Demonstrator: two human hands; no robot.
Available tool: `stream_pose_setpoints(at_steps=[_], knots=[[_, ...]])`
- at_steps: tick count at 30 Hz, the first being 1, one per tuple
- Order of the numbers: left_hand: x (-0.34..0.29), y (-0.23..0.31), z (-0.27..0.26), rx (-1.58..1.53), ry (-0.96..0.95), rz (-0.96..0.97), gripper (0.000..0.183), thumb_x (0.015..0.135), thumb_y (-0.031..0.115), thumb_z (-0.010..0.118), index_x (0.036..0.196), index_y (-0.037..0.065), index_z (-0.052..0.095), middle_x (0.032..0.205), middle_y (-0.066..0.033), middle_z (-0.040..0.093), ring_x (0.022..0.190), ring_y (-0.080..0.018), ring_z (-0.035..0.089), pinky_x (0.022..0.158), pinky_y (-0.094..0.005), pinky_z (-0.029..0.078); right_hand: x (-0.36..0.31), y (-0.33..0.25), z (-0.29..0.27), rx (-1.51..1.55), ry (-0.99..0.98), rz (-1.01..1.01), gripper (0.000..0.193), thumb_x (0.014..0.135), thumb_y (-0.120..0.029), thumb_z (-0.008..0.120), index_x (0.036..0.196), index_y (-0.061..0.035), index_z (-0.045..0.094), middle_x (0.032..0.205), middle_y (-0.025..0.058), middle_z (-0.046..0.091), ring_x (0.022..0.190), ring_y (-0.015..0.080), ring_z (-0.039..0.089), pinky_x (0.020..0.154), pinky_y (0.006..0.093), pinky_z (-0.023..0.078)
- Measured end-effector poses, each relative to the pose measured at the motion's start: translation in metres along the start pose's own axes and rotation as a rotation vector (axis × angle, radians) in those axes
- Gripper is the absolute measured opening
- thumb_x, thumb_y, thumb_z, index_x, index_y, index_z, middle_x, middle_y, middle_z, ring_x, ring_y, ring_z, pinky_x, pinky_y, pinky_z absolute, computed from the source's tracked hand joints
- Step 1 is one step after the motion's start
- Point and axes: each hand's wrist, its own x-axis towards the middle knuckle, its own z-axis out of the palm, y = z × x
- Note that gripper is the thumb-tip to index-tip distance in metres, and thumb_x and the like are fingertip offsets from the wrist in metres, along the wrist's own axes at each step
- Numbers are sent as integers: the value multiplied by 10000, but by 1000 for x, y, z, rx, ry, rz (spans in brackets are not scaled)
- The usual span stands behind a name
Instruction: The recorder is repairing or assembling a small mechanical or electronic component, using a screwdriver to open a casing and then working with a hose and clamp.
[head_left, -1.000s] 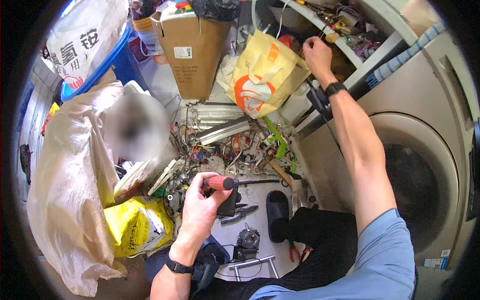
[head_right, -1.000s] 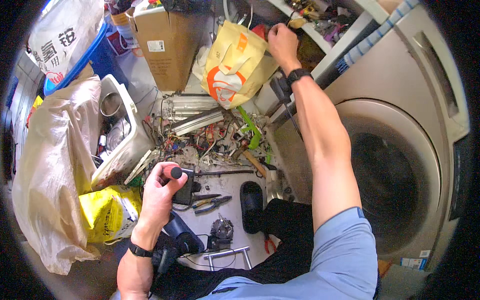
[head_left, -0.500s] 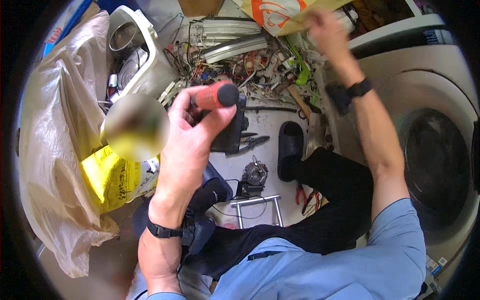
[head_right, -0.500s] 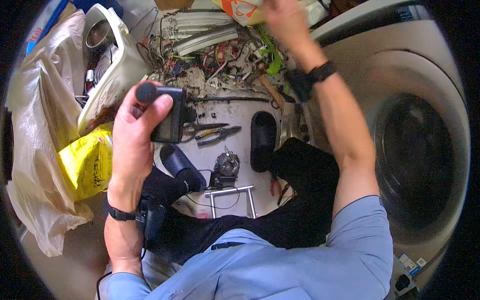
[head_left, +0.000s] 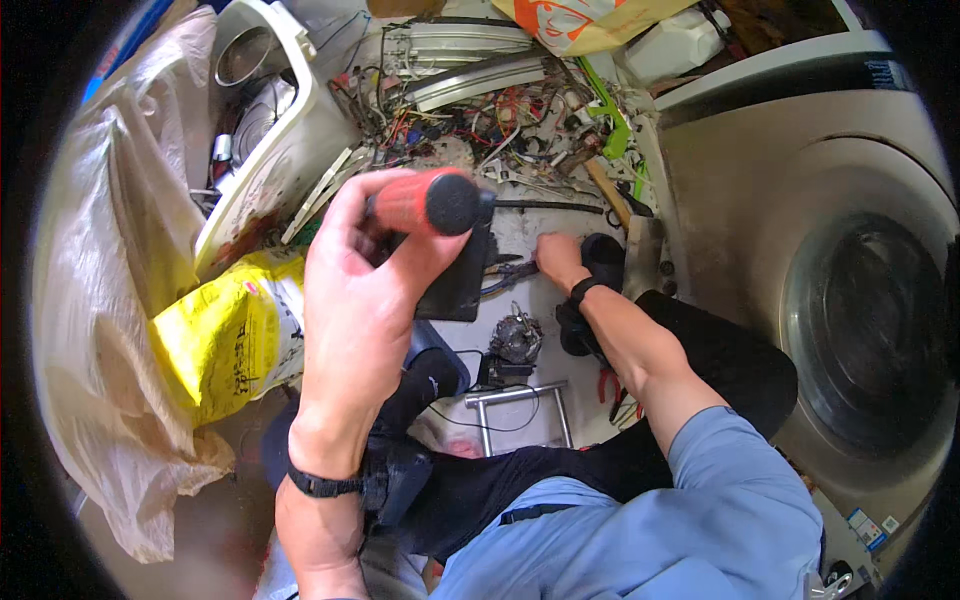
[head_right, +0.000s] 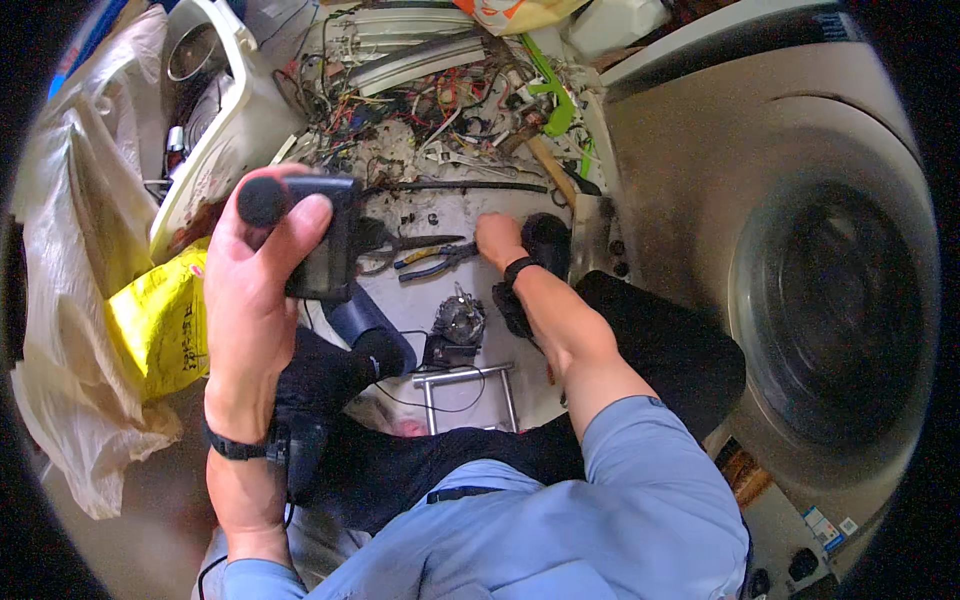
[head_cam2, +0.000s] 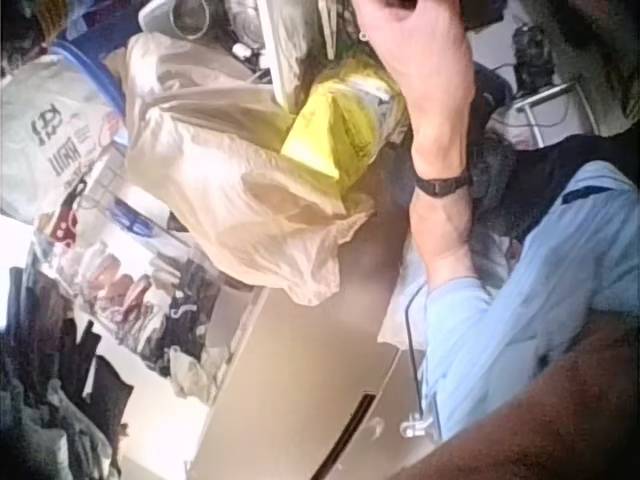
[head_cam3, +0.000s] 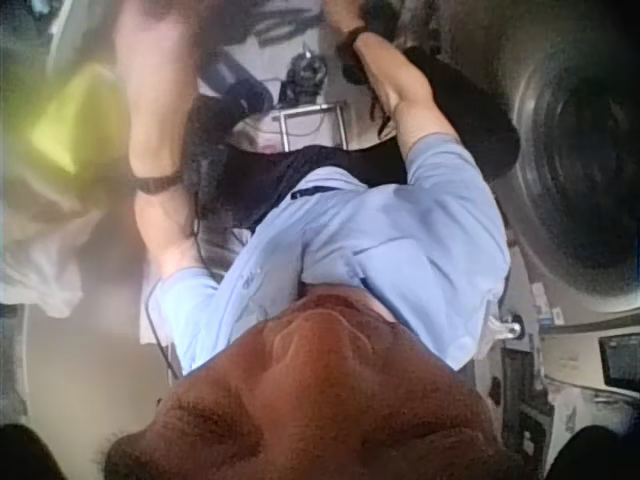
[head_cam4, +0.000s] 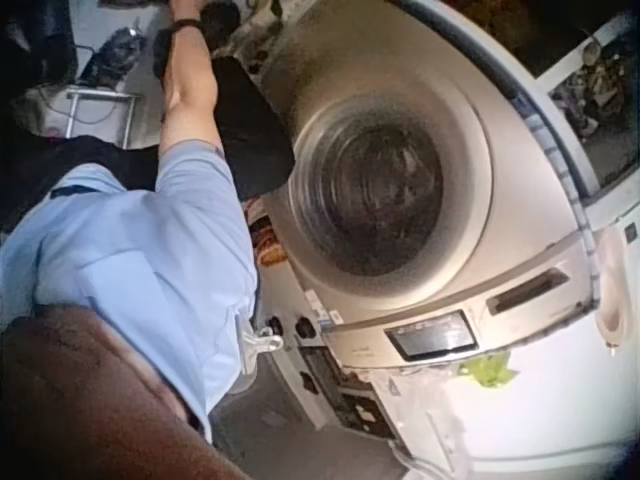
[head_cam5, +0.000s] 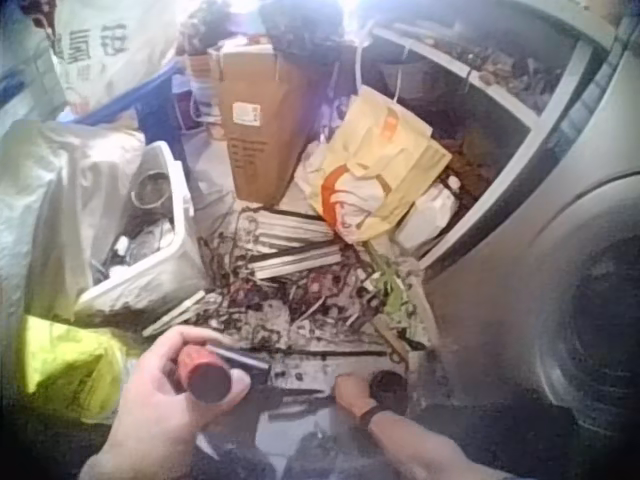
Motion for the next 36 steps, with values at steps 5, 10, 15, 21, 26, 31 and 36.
stream_pose_setpoints(at_steps=[5, 10, 15, 21, 26, 31, 36], knots=[[-2, -4, -9, 112, 37, -44, 396, 936, 173, 757, 1275, 27, 613, 1060, -68, 678, 880, -154, 701, 743, -322, 613, 10, 2, 3, -144, -57, -162, 198, 862, -130, 611, 893, -50, 790, 933, 198, 770, 874, 382, 767, 780, 503, 616], [0, -4, -3, 74, 44, -117, 397, 879, 82, 821, 1234, 54, 646, 1042, 11, 686, 916, -53, 605, 840, -220, 500, 13, 5, -1, -122, -73, -141, 189, 830, -175, 649, 868, -41, 777, 926, 200, 765, 853, 403, 753, 787, 513, 609], [-1, 2, 0, 130, 54, -80, 408, 877, 93, 829, 1239, 55, 646, 1043, 9, 689, 919, -53, 607, 841, -223, 503, 7, 21, -9, 192, 85, 87, 224, 822, -197, 666, 897, -10, 762, 957, 251, 745, 873, 441, 732, 804, 528, 593], [-3, -2, -1, 72, 83, -84, 426, 882, 139, 852, 1245, 62, 644, 1042, 8, 682, 907, -57, 599, 821, -222, 491, 18, 60, -20, 295, 320, 386, 213, 858, -170, 691, 918, 33, 711, 962, 292, 728, 873, 464, 723, 798, 545, 582], [2, -2, 7, 117, 65, -54, 429, 881, 148, 854, 1244, 62, 642, 1030, 8, 678, 903, -60, 596, 814, -225, 485, 41, 78, -14, 201, 445, 730, 194, 881, -157, 677, 895, 28, 735, 946, 282, 744, 853, 465, 732, 809, 529, 596], [2, 1, 3, 162, 89, -64, 429, 880, 153, 855, 1243, 67, 644, 1025, 18, 679, 892, -53, 593, 804, -221, 485, 22, 41, 10, 211, 258, 499, 199, 895, -169, 652, 927, 17, 715, 923, 263, 746, 856, 465, 727, 803, 560, 578], [2, -2, 2, 131, 69, -71, 426, 876, 107, 843, 1250, 74, 643, 1037, 19, 684, 901, -44, 602, 810, -214, 495, -12, 33, 12, 238, 145, -9, 167, 889, -181, 645, 932, -32, 706, 948, 250, 723, 876, 466, 711, 813, 561, 571]])
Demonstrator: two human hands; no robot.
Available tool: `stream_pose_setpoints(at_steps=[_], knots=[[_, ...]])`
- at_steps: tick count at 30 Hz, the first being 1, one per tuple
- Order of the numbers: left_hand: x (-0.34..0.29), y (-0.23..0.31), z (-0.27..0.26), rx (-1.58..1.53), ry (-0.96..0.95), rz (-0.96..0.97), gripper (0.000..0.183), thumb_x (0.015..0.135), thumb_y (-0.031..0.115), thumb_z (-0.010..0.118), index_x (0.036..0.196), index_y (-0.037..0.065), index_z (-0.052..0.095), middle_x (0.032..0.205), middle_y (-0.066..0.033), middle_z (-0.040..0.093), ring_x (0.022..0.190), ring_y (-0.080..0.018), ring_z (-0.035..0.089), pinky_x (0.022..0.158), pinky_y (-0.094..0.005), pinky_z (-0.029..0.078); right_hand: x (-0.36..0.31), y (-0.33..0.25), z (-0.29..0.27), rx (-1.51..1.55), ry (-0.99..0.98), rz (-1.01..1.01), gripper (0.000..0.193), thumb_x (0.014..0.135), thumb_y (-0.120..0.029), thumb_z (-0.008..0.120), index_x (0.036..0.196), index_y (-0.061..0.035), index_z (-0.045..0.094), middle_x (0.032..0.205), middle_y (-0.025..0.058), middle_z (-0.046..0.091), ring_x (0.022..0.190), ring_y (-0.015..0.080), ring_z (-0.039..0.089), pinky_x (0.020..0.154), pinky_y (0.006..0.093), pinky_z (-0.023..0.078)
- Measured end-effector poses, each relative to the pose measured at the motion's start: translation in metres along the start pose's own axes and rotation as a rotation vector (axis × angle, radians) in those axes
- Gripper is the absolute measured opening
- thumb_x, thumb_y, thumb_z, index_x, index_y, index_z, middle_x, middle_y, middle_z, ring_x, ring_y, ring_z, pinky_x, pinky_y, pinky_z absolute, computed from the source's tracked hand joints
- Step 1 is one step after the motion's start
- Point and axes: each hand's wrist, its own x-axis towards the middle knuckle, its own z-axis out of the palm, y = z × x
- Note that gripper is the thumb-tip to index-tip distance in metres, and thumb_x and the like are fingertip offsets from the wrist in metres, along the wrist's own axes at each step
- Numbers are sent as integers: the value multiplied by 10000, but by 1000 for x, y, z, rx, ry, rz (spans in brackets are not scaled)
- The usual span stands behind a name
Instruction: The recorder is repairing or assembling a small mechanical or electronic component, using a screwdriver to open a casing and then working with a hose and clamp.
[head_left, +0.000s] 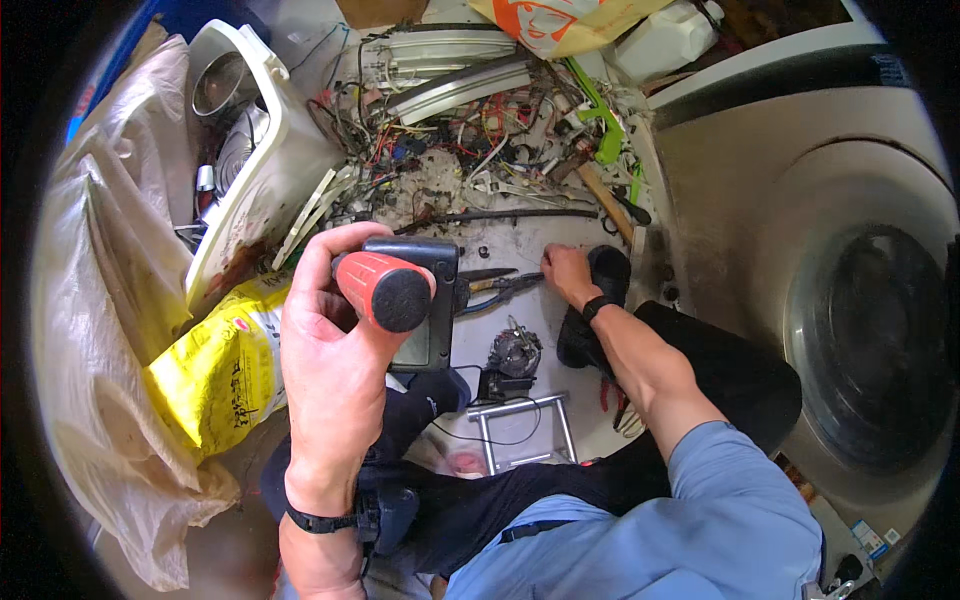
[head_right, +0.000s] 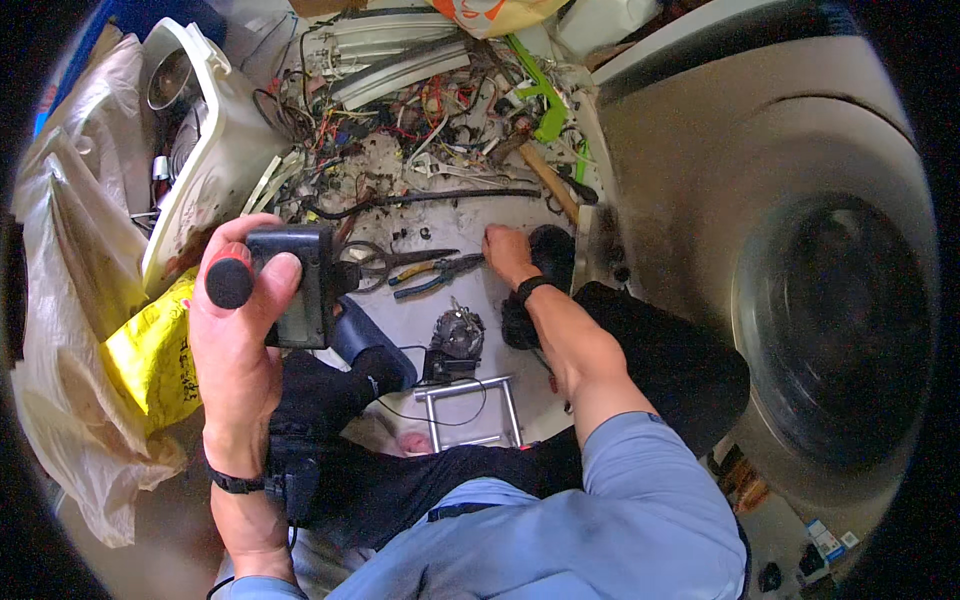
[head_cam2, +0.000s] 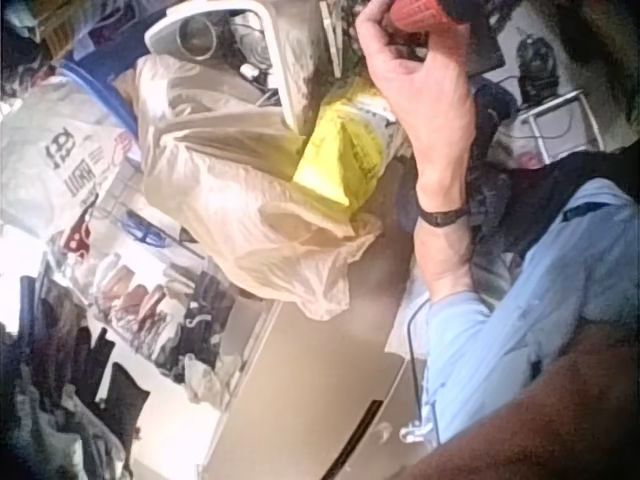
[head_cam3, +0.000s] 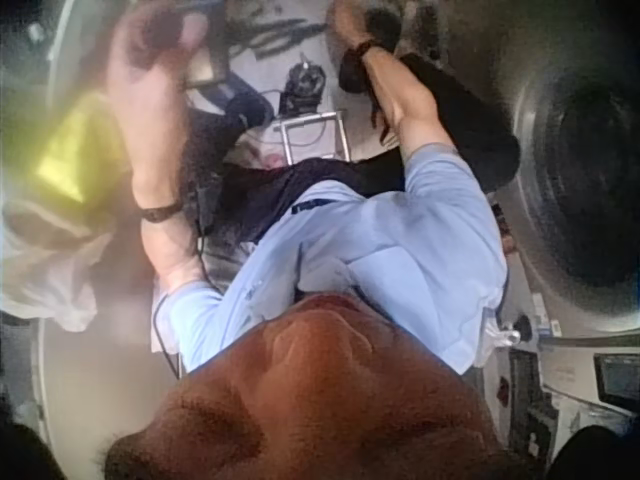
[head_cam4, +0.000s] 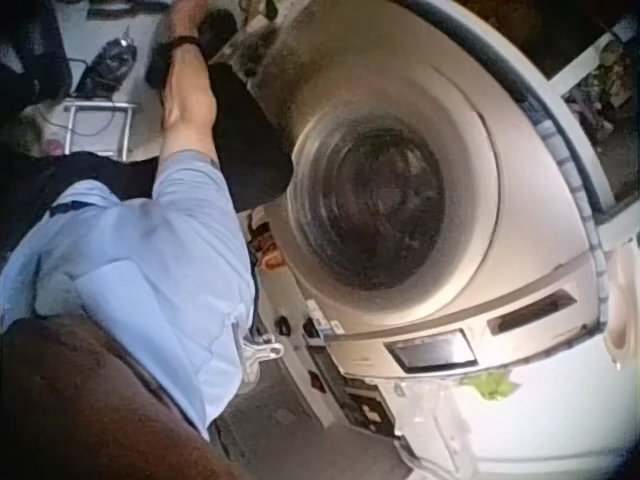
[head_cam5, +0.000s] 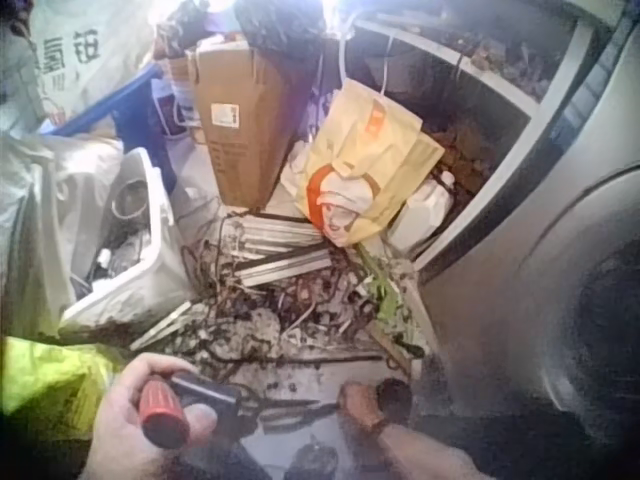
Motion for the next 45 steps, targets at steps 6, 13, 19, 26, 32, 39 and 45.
stream_pose_setpoints(at_steps=[6, 13, 19, 26, 32, 39, 45], knots=[[-1, -2, 5, -7, -44, 1, 401, 888, 73, 780, 1258, 54, 625, 1046, -15, 664, 899, -90, 638, 794, -260, 550, -4, 0, 1, -183, -114, -74, 219, 888, -223, 695, 934, -10, 702, 957, 232, 718, 884, 454, 718, 809, 541, 587], [0, 0, 3, 52, -15, 2, 428, 847, -14, 777, 1243, 75, 640, 1011, 24, 687, 879, -38, 613, 795, -212, 509, 2, -23, -8, -214, -125, -80, 191, 897, -152, 625, 940, 8, 721, 1036, 231, 717, 892, 432, 734, 790, 524, 603], [-7, 4, 6, -58, -4, -43, 421, 867, 62, 836, 1238, 61, 636, 1021, 15, 669, 893, -49, 616, 804, -222, 518, 11, -30, 3, -333, -203, -293, 173, 862, -109, 612, 929, -17, 742, 964, 193, 744, 879, 398, 747, 742, 498, 613], [-1, 2, 4, 43, -9, -26, 440, 876, 116, 859, 1251, 71, 633, 1028, 20, 661, 903, -50, 607, 805, -215, 510, 21, -18, 2, -284, -194, -170, 191, 836, -181, 646, 908, -29, 736, 945, 196, 759, 870, 392, 749, 759, 512, 606], [-2, 0, 1, 72, -16, 43, 430, 865, 25, 808, 1255, 76, 633, 1036, 16, 680, 900, -46, 609, 812, -219, 512, 21, -1, -33, 3, 9, 62, 211, 762, -195, 677, 829, 4, 704, 864, 272, 709, 862, 463, 705, 806, 522, 575], [0, 0, 4, -110, -77, 65, 385, 888, 29, 794, 1237, 34, 632, 1064, -15, 697, 955, -78, 624, 876, -240, 517, 25, -1, -85, 855, -75, 366, 155, 853, -68, 724, 925, 51, 656, 823, 157, 727, 719, 231, 701, 662, 361, 579], [5, 9, 10, -89, -49, 174, 363, 878, 110, 829, 1193, 52, 661, 1014, -2, 692, 908, -81, 609, 851, -247, 498, 26, -59, -151, 1118, 162, 232, 182, 895, -34, 737, 1023, 88, 693, 835, 113, 731, 713, 191, 710, 628, 321, 582]])
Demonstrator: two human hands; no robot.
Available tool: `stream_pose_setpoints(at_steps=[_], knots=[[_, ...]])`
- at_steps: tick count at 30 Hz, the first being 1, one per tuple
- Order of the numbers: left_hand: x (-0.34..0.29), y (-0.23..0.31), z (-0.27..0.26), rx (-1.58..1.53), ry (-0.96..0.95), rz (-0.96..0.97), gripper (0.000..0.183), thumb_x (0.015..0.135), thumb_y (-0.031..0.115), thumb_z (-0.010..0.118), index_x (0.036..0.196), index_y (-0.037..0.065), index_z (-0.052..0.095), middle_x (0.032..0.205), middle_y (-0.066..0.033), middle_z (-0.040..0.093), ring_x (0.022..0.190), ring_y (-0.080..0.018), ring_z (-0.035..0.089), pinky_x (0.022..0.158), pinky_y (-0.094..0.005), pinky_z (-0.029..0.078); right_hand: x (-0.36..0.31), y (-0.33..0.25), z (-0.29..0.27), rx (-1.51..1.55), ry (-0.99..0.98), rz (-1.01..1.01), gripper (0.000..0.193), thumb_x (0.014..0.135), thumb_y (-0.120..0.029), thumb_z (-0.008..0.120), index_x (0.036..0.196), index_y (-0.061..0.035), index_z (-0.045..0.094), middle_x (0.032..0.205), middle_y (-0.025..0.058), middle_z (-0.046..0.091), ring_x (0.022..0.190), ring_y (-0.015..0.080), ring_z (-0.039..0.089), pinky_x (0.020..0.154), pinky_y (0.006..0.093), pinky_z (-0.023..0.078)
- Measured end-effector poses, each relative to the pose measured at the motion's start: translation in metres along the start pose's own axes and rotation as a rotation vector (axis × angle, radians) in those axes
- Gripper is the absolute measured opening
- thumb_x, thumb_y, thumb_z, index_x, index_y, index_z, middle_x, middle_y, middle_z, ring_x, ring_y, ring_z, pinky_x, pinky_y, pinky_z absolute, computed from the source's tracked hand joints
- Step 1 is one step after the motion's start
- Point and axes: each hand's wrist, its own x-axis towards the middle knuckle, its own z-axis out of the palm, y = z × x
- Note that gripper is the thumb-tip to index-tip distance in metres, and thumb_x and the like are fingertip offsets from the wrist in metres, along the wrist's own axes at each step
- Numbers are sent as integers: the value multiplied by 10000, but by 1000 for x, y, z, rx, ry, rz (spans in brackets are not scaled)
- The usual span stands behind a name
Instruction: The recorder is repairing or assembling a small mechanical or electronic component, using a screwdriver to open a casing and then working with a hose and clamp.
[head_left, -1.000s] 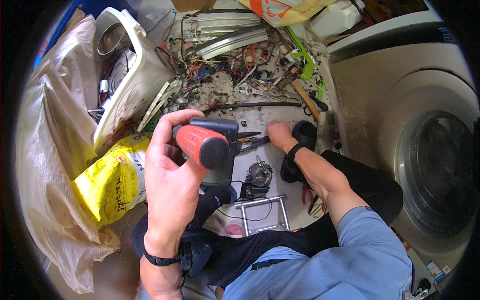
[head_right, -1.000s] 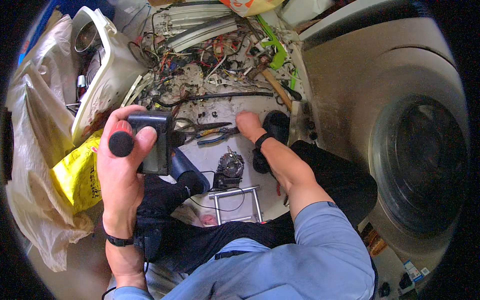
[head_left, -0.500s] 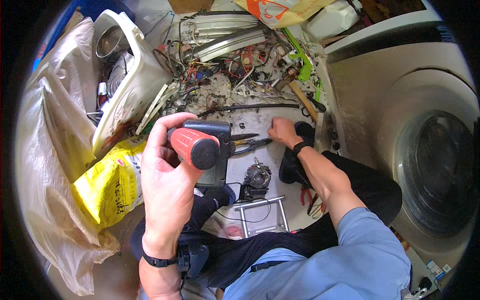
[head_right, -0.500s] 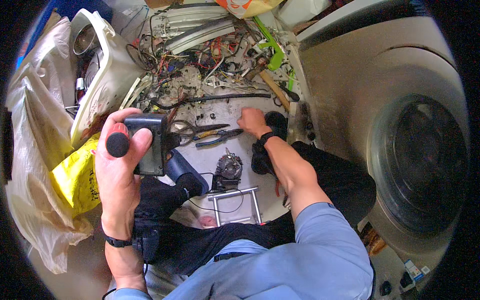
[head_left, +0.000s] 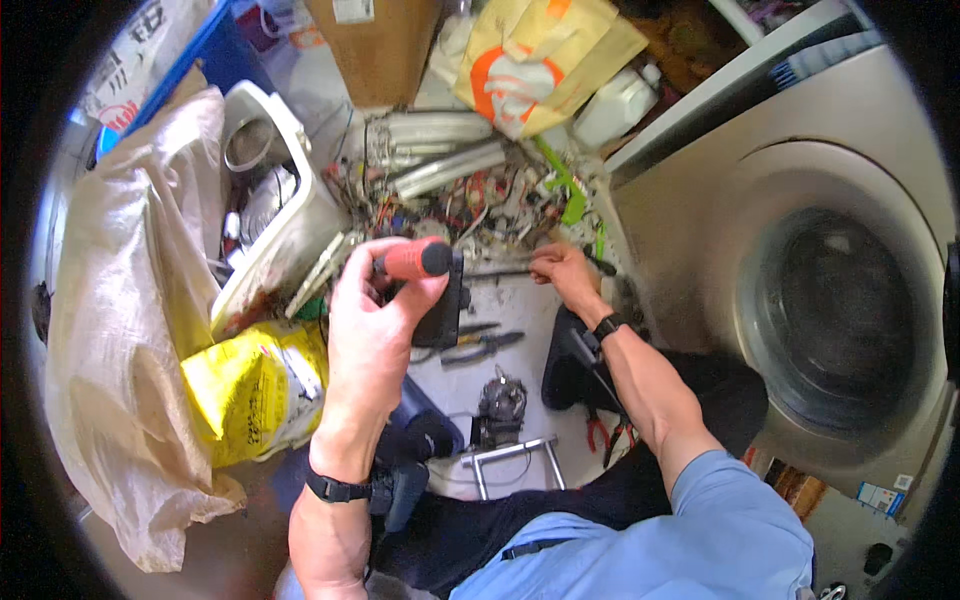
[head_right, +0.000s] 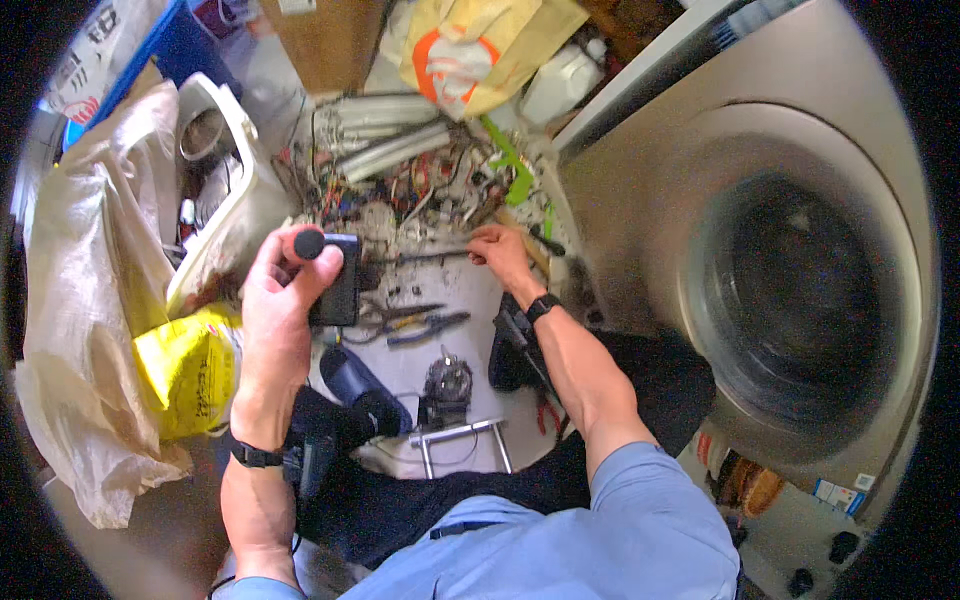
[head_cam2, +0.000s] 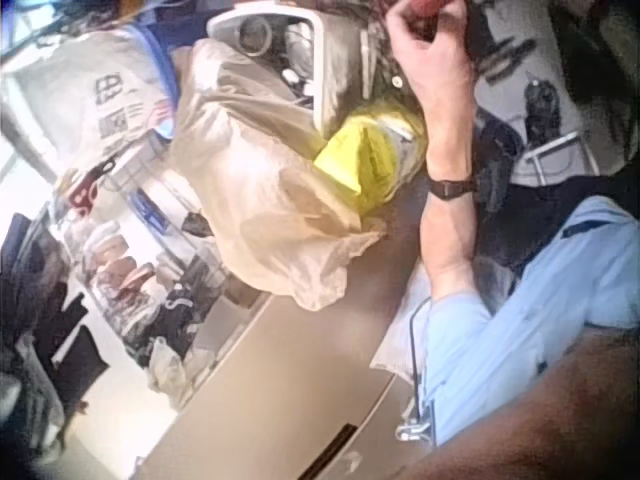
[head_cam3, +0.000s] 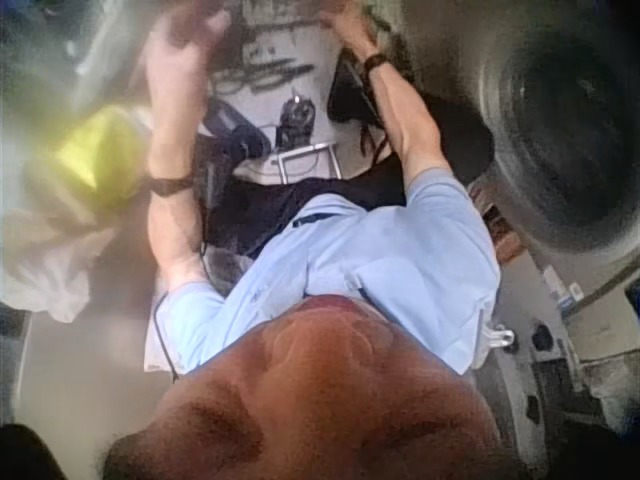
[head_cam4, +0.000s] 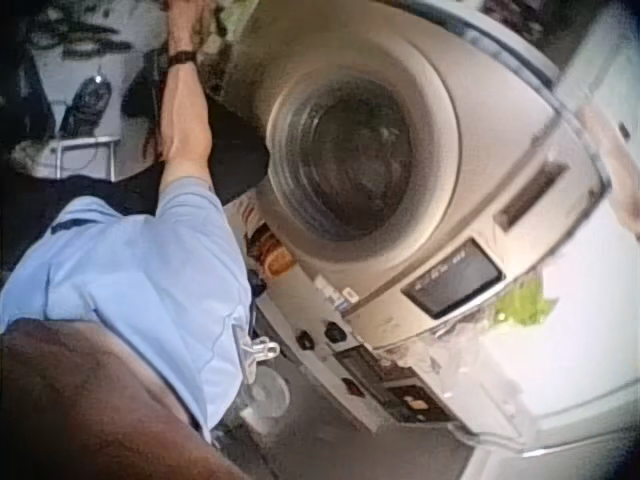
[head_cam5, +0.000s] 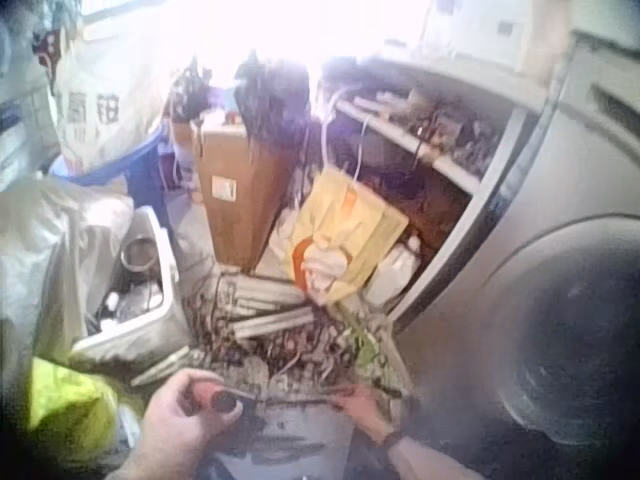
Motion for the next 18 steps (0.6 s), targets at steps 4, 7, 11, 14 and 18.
stream_pose_setpoints(at_steps=[4, 7, 11, 14, 18], knots=[[-3, 9, 3, -52, -32, -11, 367, 865, 109, 826, 1182, 51, 650, 1029, -11, 678, 934, -95, 600, 884, -261, 490, 2, -86, -1, 48, -8, -96, 231, 885, -47, 740, 1082, 71, 720, 904, 105, 750, 763, 180, 716, 692, 311, 589], [-2, 11, 9, -120, -38, 2, 345, 887, 113, 811, 1183, 39, 649, 1028, -17, 675, 931, -94, 601, 880, -258, 491, 10, -163, -11, -87, 98, -307, 223, 889, -92, 718, 1066, 41, 741, 895, 72, 749, 764, 154, 699, 695, 298, 563], [-4, 14, 6, -130, -35, 1, 343, 891, 109, 805, 1188, 38, 649, 1018, -18, 673, 921, -96, 599, 864, -258, 489, 43, -279, -25, -285, 351, -653, 245, 910, -155, 681, 1076, 10, 751, 883, 77, 767, 796, 153, 700, 733, 314, 552], [-1, 12, 8, -139, -33, -25, 334, 887, 94, 805, 1179, 44, 650, 1017, -16, 675, 899, -98, 593, 845, -261, 485, 101, -350, -53, -482, 571, -941, 236, 930, -194, 651, 1081, -45, 754, 948, 166, 778, 868, 304, 753, 804, 406, 569], [-1, 4, -12, -53, 33, -41, 328, 884, 105, 808, 1165, 53, 648, 1024, 2, 650, 915, -93, 577, 869, -256, 473, 156, -384, -42, -682, 707, -951, 210, 945, -199, 629, 1055, -64, 746, 991, 204, 764, 946, 414, 730, 852, 492, 563]])
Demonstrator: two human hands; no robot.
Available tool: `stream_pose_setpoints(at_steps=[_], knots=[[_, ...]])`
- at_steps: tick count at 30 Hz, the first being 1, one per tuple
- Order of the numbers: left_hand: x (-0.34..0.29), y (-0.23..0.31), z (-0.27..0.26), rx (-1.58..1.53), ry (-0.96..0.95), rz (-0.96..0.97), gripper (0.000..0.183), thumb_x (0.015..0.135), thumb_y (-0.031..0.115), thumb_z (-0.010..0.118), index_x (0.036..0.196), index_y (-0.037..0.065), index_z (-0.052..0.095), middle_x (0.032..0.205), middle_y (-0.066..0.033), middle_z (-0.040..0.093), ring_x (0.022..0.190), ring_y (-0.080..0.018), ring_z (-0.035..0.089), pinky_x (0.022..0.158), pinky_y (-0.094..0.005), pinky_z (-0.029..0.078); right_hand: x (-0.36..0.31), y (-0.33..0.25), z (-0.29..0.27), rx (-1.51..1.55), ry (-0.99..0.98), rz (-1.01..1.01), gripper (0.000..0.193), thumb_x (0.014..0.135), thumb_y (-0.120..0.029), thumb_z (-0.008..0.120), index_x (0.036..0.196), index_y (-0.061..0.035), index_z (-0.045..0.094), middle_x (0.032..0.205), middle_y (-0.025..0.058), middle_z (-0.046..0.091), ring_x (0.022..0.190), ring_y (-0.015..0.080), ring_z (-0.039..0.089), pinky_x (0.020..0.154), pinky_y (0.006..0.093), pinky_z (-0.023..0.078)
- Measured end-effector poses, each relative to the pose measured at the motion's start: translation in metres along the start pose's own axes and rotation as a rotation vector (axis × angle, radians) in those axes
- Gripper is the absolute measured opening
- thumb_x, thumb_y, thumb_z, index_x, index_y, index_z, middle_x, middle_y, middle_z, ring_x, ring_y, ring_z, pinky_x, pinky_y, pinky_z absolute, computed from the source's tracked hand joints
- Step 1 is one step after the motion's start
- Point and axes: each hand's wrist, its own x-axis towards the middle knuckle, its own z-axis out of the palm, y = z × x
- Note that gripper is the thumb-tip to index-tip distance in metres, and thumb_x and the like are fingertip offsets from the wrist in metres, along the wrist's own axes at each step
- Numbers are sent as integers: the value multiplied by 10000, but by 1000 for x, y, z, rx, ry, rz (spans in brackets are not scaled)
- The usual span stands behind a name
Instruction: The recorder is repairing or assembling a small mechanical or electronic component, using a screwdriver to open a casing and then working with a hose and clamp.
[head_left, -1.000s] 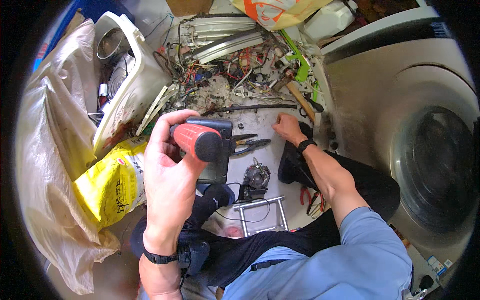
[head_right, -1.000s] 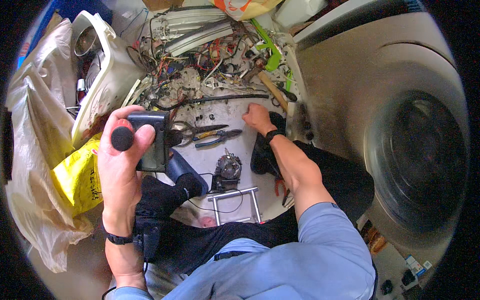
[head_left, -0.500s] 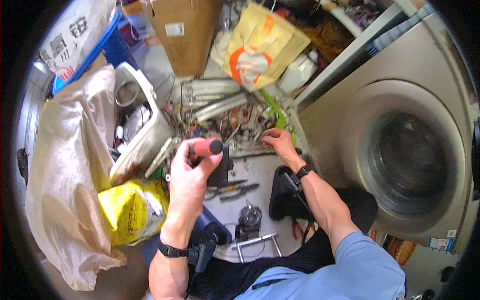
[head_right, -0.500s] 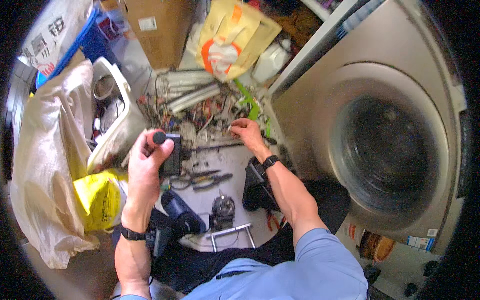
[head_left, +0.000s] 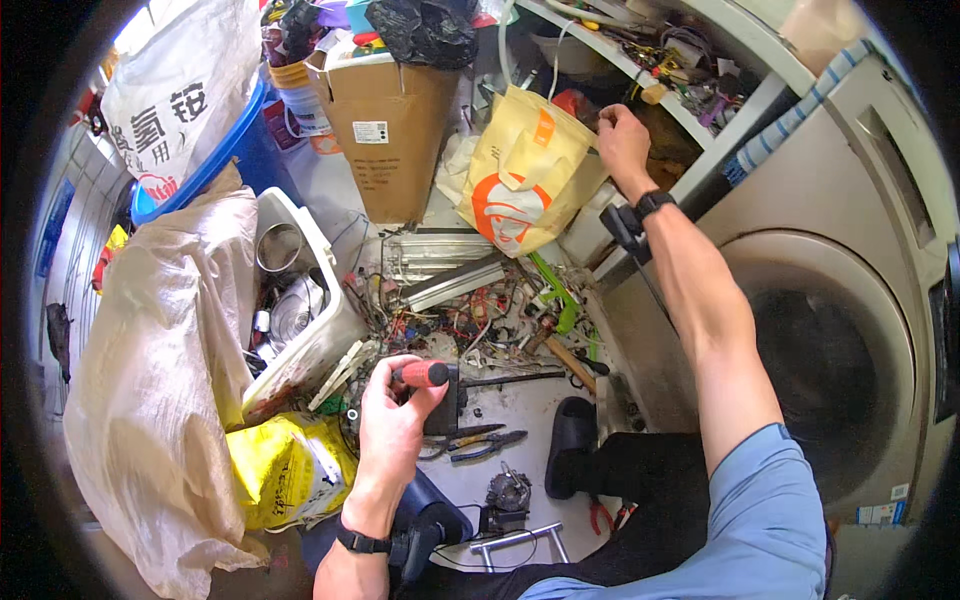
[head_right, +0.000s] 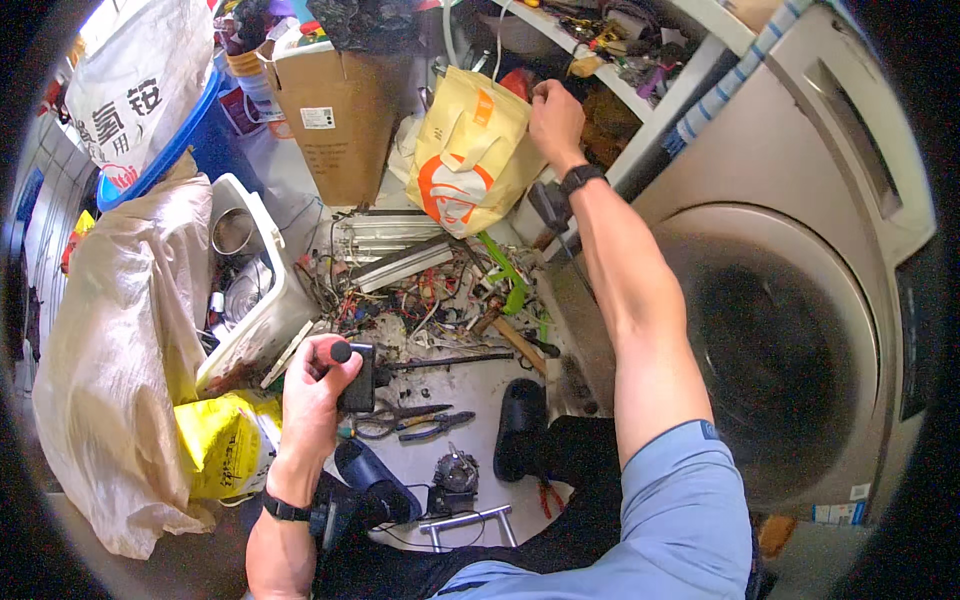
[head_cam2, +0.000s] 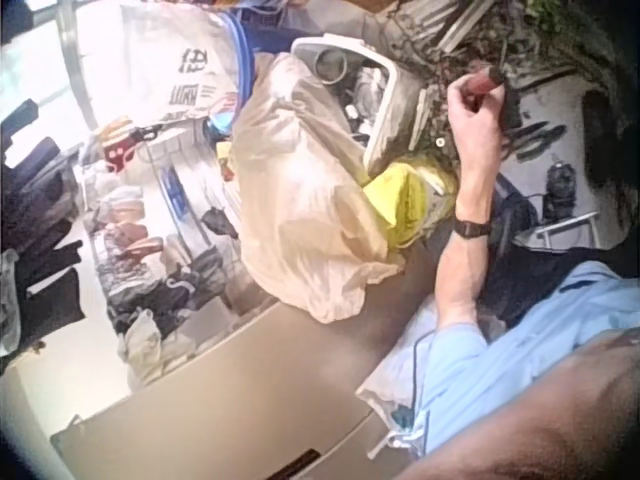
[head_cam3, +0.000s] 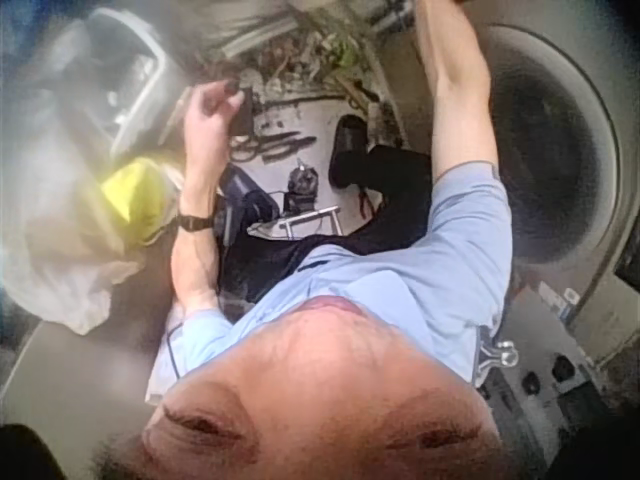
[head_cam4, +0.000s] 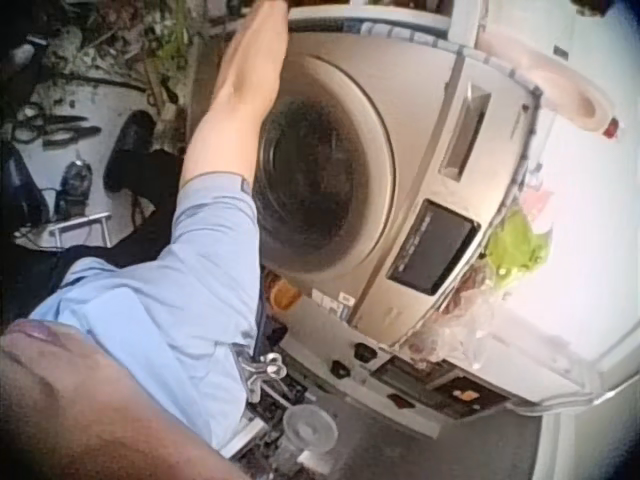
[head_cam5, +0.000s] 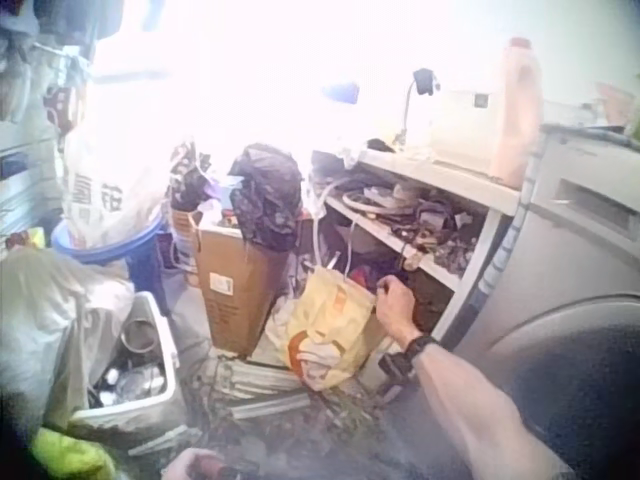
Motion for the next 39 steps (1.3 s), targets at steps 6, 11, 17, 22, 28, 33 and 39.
stream_pose_setpoints(at_steps=[6, 11, 17, 22, 28, 33, 39], knots=[[18, 9, 6, 122, -13, 48, 310, 873, 132, 814, 1139, 73, 664, 1031, 25, 627, 967, -96, 563, 919, -254, 456, 75, 75, 30, -514, -364, -52, 301, 845, -287, 689, 1060, -110, 805, 1036, 206, 769, 986, 408, 742, 870, 475, 588], [27, -3, -8, 19, 20, -20, 303, 891, 38, 775, 1171, 46, 658, 1046, -11, 702, 967, -99, 628, 912, -263, 501, 23, 50, 43, -358, -177, -164, 277, 953, -277, 645, 1100, -77, 766, 1054, 175, 762, 989, 386, 727, 867, 437, 573], [25, -2, -12, -134, -6, -17, 380, 895, 138, 815, 1225, 20, 668, 1009, -31, 707, 883, -88, 652, 822, -244, 533, -99, 18, 13, 4, -251, -335, 282, 991, -308, 674, 1178, -118, 765, 1072, 150, 780, 1023, 375, 735, 875, 387, 572], [24, -5, -31, -176, -22, 38, 432, 889, 183, 831, 1238, -15, 669, 995, -37, 713, 850, -100, 679, 778, -258, 567, -379, 27, 19, -46, -1142, -52, 244, 908, -208, 665, 964, 18, 736, 959, 270, 723, 905, 451, 707, 813, 528, 561], [14, -3, -15, -235, -47, 93, 440, 879, 197, 847, 1231, -8, 682, 968, -10, 706, 847, -77, 671, 792, -241, 554, -627, 84, -74, -391, -1398, 429, 262, 853, -188, 665, 912, 51, 755, 963, 318, 727, 949, 483, 722, 856, 532, 593], [7, -10, -24, -126, -62, 78, 389, 884, 222, 840, 1176, 5, 704, 945, 5, 690, 815, -56, 638, 753, -227, 521, -688, 50, -115, -406, -1508, 916, 259, 870, -167, 658, 940, 55, 772, 1044, 322, 729, 1025, 474, 719, 911, 518, 585], [0, -13, -21, -26, -31, 206, 381, 890, 213, 830, 1190, 12, 709, 953, 11, 690, 835, -51, 637, 762, -225, 519, -696, 61, -108, -400, -1313, 934, 391, 895, -317, 705, 1031, 45, 764, 1079, 312, 730, 1055, 474, 714, 929, 533, 576]])
